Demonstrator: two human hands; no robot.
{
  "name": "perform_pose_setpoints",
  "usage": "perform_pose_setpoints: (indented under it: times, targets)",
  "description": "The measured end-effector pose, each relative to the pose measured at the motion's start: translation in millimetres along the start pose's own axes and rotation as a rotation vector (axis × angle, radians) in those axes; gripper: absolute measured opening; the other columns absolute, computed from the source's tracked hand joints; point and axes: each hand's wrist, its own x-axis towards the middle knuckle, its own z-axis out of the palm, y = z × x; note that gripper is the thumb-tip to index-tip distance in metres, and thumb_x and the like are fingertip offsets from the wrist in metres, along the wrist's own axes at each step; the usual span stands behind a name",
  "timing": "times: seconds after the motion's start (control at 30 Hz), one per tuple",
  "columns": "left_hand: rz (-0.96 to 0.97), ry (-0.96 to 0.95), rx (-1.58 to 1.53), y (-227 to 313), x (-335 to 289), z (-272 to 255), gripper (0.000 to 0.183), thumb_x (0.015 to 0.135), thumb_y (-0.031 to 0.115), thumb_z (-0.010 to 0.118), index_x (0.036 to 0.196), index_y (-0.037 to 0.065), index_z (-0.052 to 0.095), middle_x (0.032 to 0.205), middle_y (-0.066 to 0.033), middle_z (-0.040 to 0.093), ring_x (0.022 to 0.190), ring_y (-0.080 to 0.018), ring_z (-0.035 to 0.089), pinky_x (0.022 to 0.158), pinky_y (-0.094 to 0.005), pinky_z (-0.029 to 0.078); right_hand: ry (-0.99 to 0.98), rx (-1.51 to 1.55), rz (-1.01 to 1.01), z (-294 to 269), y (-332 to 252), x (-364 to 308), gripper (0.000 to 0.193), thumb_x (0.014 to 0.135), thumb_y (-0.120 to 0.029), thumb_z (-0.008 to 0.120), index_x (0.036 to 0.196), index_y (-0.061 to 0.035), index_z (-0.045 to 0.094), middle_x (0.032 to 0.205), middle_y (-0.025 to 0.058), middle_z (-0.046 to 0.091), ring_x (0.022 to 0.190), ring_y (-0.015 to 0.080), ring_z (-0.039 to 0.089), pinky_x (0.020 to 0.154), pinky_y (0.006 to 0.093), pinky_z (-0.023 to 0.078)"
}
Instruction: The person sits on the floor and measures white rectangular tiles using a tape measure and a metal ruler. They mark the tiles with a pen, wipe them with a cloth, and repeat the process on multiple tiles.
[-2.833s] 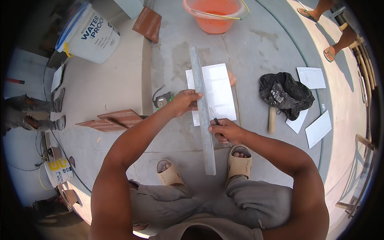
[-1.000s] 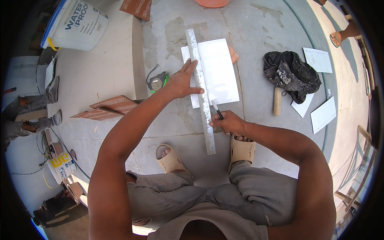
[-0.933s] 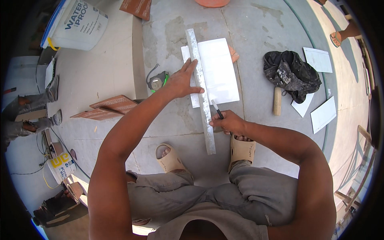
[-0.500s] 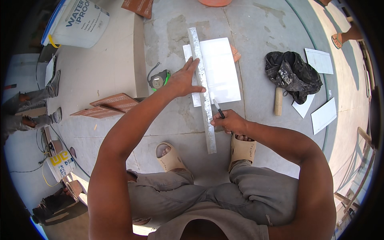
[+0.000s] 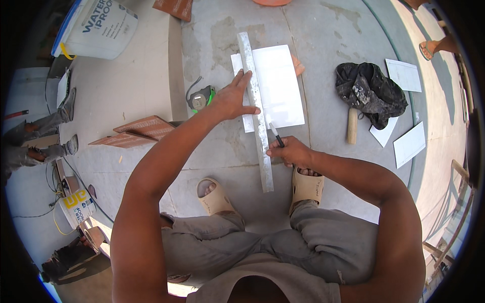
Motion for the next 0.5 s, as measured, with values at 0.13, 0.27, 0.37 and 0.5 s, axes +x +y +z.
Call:
perform_pose_setpoints:
  times: [0.13, 0.27, 0.37, 0.5]
  targets:
    - [-0.002, -0.005, -0.012, 1.3, 0.4, -0.8, 0.124, 0.073, 0.055, 0.084, 0.162, 0.01, 0.011, 0.167, -0.0195, 0.013, 0.142, -0.0407, 0.042, 0.116, -0.0467, 0.038, 0.004, 0.035, 0.012, -0.7, 0.1, -1.4, 0.025, 0.089, -0.021, 0.079, 0.097, -0.0009, 0.065, 0.078, 0.0035, 0.06, 0.051, 0.0101, 0.044, 0.043, 0.0277, 0.034]
    - [-0.013, -0.007, -0.006, 3.6, -0.7, -2.1, 0.124, 0.072, 0.055, 0.085, 0.162, 0.01, 0.011, 0.167, -0.0196, 0.013, 0.142, -0.0408, 0.041, 0.117, -0.0467, 0.038, 0.014, 0.037, 0.009, 0.7, -1.9, -4.3, 0.025, 0.09, -0.023, 0.078, 0.094, -0.0012, 0.066, 0.077, 0.0042, 0.059, 0.051, 0.0106, 0.044, 0.042, 0.028, 0.035]
    - [-0.012, -0.005, -0.005, 3.6, -0.8, -1.8, 0.124, 0.072, 0.056, 0.085, 0.162, 0.01, 0.011, 0.167, -0.0197, 0.013, 0.143, -0.0406, 0.041, 0.117, -0.0466, 0.038, 0.013, 0.028, 0.012, 0.6, -2.6, -4.6, 0.025, 0.09, -0.023, 0.077, 0.094, -0.0009, 0.066, 0.077, 0.0041, 0.059, 0.051, 0.0106, 0.045, 0.042, 0.0279, 0.035]
    - [0.0, 0.01, -0.004, 0.2, 0.3, 0.3, 0.124, 0.072, 0.055, 0.085, 0.162, 0.01, 0.011, 0.167, -0.0197, 0.014, 0.143, -0.0404, 0.041, 0.117, -0.0466, 0.038, 0.013, 0.031, -0.001, 1.0, -0.9, -3.1, 0.025, 0.09, -0.022, 0.077, 0.094, -0.0002, 0.066, 0.077, 0.0042, 0.059, 0.051, 0.0106, 0.045, 0.042, 0.0277, 0.035]
